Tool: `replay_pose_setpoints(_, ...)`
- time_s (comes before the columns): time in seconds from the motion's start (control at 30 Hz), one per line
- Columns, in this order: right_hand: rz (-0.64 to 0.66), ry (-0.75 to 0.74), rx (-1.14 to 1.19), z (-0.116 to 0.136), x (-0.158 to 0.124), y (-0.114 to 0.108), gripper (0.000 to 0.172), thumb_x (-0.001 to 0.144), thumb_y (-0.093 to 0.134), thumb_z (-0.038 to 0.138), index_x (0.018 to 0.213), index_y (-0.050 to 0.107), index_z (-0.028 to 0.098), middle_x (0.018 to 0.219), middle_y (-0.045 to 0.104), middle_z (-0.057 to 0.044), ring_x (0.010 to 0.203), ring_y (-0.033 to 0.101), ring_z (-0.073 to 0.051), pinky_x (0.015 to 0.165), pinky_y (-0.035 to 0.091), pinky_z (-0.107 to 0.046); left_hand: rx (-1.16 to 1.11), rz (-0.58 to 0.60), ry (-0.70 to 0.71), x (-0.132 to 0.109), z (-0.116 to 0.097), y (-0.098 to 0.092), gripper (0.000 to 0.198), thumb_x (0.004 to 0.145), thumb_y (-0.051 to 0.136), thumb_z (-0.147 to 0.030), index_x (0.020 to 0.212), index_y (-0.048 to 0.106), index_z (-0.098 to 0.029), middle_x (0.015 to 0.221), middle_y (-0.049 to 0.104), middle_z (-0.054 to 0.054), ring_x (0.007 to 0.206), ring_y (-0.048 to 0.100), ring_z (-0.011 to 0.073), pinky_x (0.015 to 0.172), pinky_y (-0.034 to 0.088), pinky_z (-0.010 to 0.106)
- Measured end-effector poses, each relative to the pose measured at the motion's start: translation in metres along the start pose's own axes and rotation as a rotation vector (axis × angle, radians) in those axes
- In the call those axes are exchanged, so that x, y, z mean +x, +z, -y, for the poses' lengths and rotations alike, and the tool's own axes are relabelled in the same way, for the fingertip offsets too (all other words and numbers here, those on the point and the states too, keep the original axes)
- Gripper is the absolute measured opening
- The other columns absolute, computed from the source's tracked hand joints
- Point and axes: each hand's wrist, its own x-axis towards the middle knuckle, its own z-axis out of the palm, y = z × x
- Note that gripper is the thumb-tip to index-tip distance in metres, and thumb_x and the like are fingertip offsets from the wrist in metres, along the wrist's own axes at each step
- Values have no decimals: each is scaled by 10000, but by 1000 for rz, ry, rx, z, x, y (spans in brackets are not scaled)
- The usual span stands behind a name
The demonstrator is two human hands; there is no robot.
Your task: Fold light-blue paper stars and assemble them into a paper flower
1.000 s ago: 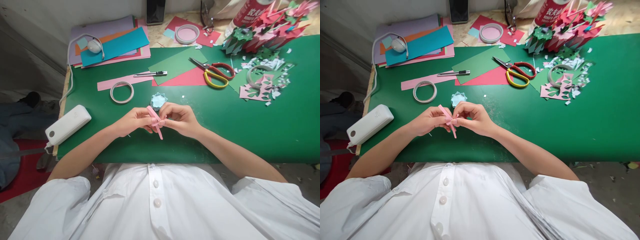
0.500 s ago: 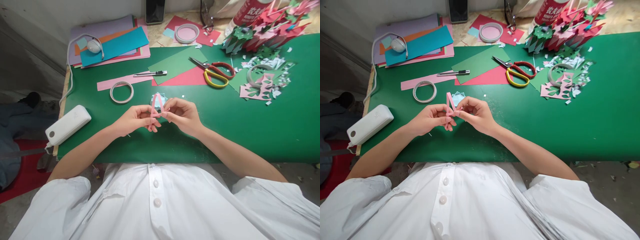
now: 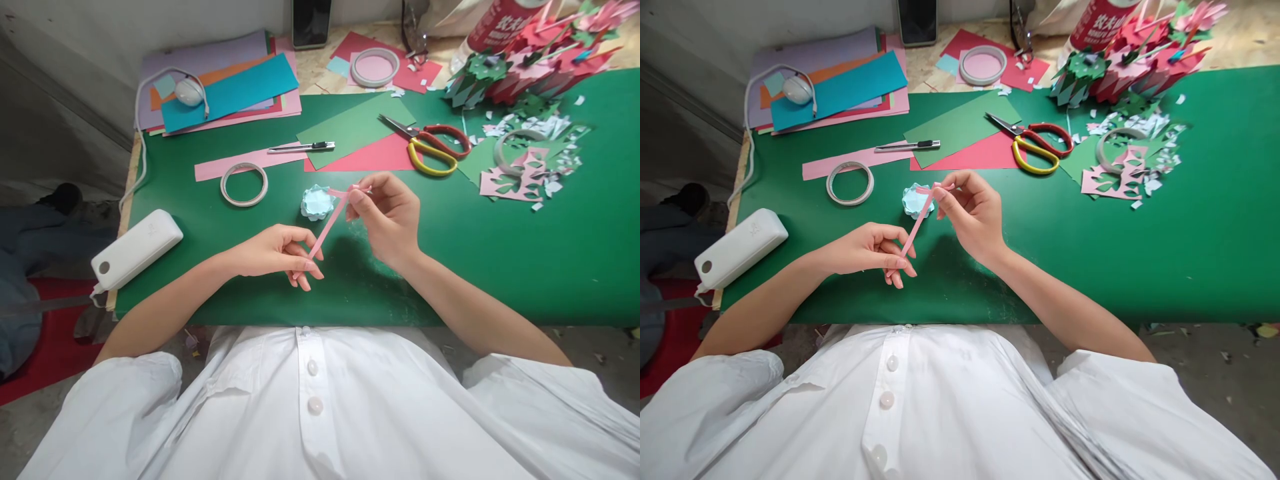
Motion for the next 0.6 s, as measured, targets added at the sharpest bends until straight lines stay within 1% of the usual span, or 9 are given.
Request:
replay_pose_setpoints(0.1, -34, -53, -25, -3, 3, -1, 388, 793, 754, 542, 781, 538, 220, 810, 549, 21, 628, 537, -72, 599, 500, -241, 43, 36, -7, -1, 0, -1, 175, 849, 722, -239, 937, 609, -139, 891, 791, 88, 652, 752, 131, 570, 567, 173)
replay_pose_setpoints(0.23, -2, -126, 20, -9, 5, -2, 403, 808, 739, 553, 790, 526, 212, 882, 604, 7, 669, 580, -72, 603, 514, -232, 79, 49, -18, -3, -2, -2, 168, 852, 717, -229, 929, 606, -129, 883, 786, 92, 653, 740, 121, 579, 556, 173)
replay_pose_setpoints(0.33, 31, -75, 50, -10, 3, -2, 387, 846, 708, 539, 786, 509, 212, 817, 641, 14, 643, 616, -84, 543, 490, -224, 100, 87, -22, -3, -2, -2, 191, 850, 724, -251, 934, 610, -123, 883, 781, 103, 670, 731, 117, 603, 555, 182)
replay_pose_setpoints(0.4, 55, -36, 71, -9, 1, -1, 379, 853, 712, 518, 778, 499, 213, 752, 653, 26, 604, 630, -91, 508, 471, -220, 106, 99, -18, -2, -1, -1, 229, 848, 731, -275, 971, 610, -125, 913, 777, 109, 713, 731, 123, 660, 573, 210)
replay_pose_setpoints(0.47, 92, -15, 108, -6, -2, 1, 372, 846, 733, 486, 768, 494, 212, 720, 660, 34, 565, 629, -90, 501, 477, -221, 85, 71, 12, -1, 1, 0, 293, 837, 746, -299, 1030, 599, -134, 975, 766, 113, 818, 742, 147, 765, 595, 260)
replay_pose_setpoints(0.53, 140, 2, 144, -3, -5, 3, 363, 842, 747, 456, 755, 494, 210, 707, 663, 36, 551, 628, -90, 509, 502, -226, 35, 9, 68, 1, 4, 2, 354, 838, 746, -333, 1089, 580, -147, 1029, 746, 109, 918, 743, 173, 851, 600, 311)
replay_pose_setpoints(0.6, 203, 22, 169, -1, -8, 6, 355, 842, 751, 438, 746, 495, 211, 694, 662, 35, 549, 633, -94, 510, 527, -230, -20, -61, 146, 3, 6, 4, 370, 853, 724, -375, 1106, 566, -157, 1039, 727, 95, 938, 740, 179, 857, 607, 329)
